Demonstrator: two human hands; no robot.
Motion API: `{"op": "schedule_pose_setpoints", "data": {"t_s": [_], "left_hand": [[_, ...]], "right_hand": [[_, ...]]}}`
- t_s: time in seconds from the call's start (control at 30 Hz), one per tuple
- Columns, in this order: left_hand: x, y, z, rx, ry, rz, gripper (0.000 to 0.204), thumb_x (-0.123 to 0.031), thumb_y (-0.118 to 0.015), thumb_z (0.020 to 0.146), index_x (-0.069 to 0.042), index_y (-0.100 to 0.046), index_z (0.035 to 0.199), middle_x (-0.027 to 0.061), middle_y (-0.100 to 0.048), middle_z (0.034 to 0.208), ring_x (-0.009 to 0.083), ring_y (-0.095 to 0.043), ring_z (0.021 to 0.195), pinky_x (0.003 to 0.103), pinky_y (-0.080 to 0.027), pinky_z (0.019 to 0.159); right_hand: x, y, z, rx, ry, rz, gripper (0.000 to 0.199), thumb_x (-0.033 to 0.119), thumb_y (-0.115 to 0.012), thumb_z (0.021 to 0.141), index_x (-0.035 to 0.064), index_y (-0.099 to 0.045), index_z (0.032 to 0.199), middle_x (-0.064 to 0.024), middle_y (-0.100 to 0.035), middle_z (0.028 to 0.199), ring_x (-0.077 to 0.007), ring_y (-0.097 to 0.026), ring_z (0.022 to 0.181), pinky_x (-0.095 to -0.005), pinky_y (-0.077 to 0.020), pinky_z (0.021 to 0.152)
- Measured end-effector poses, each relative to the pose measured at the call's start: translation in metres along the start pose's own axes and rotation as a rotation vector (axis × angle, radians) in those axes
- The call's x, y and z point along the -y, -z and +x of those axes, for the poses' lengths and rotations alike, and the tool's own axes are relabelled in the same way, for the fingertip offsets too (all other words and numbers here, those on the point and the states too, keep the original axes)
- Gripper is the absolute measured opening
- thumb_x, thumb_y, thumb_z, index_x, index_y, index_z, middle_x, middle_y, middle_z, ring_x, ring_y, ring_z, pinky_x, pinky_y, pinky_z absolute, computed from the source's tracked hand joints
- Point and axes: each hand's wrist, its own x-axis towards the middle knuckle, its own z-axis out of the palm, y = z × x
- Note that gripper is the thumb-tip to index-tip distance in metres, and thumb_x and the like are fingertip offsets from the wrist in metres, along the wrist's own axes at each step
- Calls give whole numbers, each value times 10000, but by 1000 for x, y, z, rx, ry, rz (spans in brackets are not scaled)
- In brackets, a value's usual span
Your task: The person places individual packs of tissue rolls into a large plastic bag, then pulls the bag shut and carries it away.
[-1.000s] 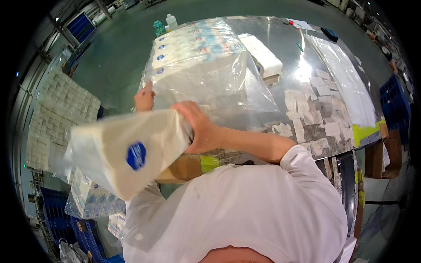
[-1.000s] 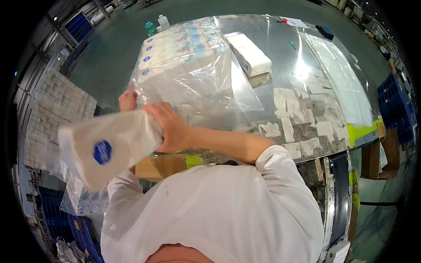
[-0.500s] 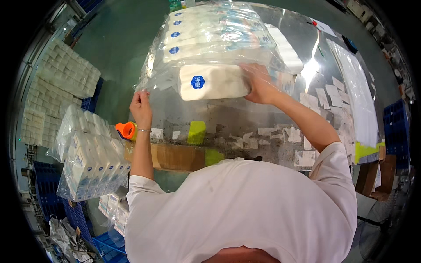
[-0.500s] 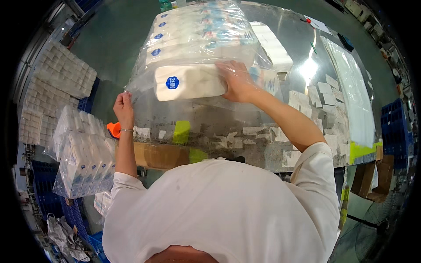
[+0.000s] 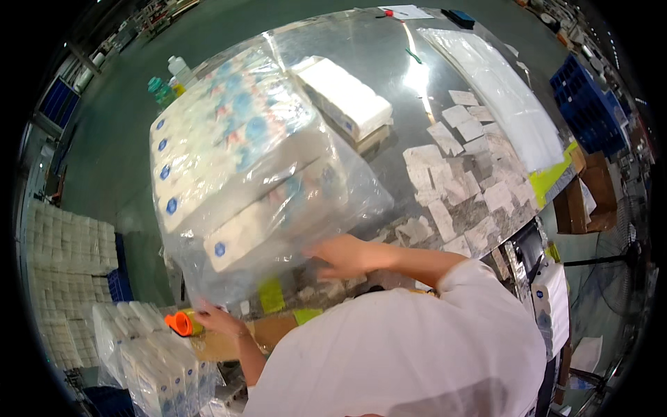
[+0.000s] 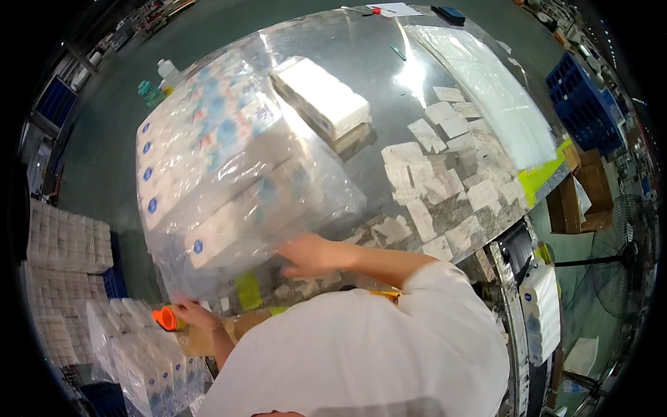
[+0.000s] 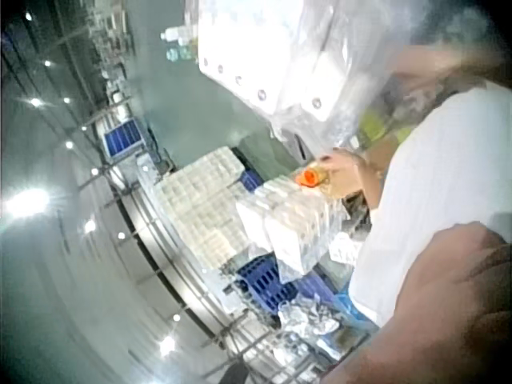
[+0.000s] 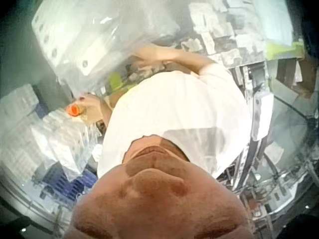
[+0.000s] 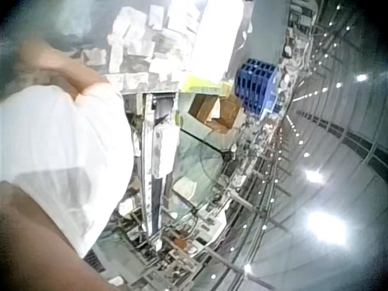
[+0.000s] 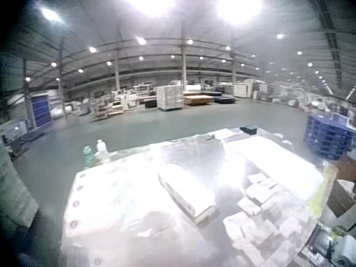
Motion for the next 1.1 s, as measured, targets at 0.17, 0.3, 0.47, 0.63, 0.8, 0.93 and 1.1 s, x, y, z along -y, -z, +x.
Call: {"op": "schedule_pose_setpoints", "data": {"t_s": [0.17,0.3,0.47,0.63,0.8,0.93,1.1], "left_hand": [[72,-11,-66,744,280,231,180,-202,-583,803,-32,-522,804,27,-488,613,114,-454,519,253,-385,477],[25,-59,-117,1200,469,257,202,-197,-588,799,-12,-566,878,69,-588,747,128,-564,647,256,-451,572],[-40,-115,-128,1607,175,527,288,-286,-563,822,-33,-573,960,58,-599,834,133,-575,771,266,-454,662],[-62,-132,-145,1928,162,582,228,-222,-534,860,-45,-562,1001,22,-586,924,105,-524,875,246,-420,774],[-75,-148,-174,2233,201,183,233,-146,-512,873,-55,-525,1086,15,-515,1100,87,-486,940,245,-409,808],[-81,-180,-223,2141,161,-72,340,-139,-499,875,-55,-445,1199,25,-408,1246,131,-451,1044,278,-384,886],[-47,-249,-280,1746,341,-91,517,-357,-498,865,-7,-400,1233,91,-429,1236,164,-391,1120,284,-317,934]], "right_hand": [[-56,121,-67,-271,-277,509,378,286,-585,759,21,-567,1027,-169,-610,894,-260,-583,855,-354,-454,753],[-166,173,14,-778,-500,-180,819,488,-653,635,22,-369,1245,-229,-432,1198,-314,-428,1126,-403,-360,897],[-241,188,97,-648,-882,-540,1110,604,-665,476,61,-217,1334,-278,-223,1329,-465,-285,1174,-573,-219,936],[-240,187,63,-634,-914,-466,1033,534,-669,498,83,-240,1323,-275,-277,1276,-452,-333,1123,-556,-235,911],[-156,84,-67,-713,-1027,-331,1050,544,-698,516,64,-229,1323,-275,-281,1279,-432,-355,1113,-528,-285,876],[-110,-20,-170,-930,-1073,-54,1047,529,-703,567,40,-187,1335,-261,-347,1246,-383,-400,1106,-438,-344,882],[-80,-80,-238,-1007,-950,569,721,418,-691,670,-29,-449,1181,-176,-583,966,-264,-563,892,-327,-427,787]]}}
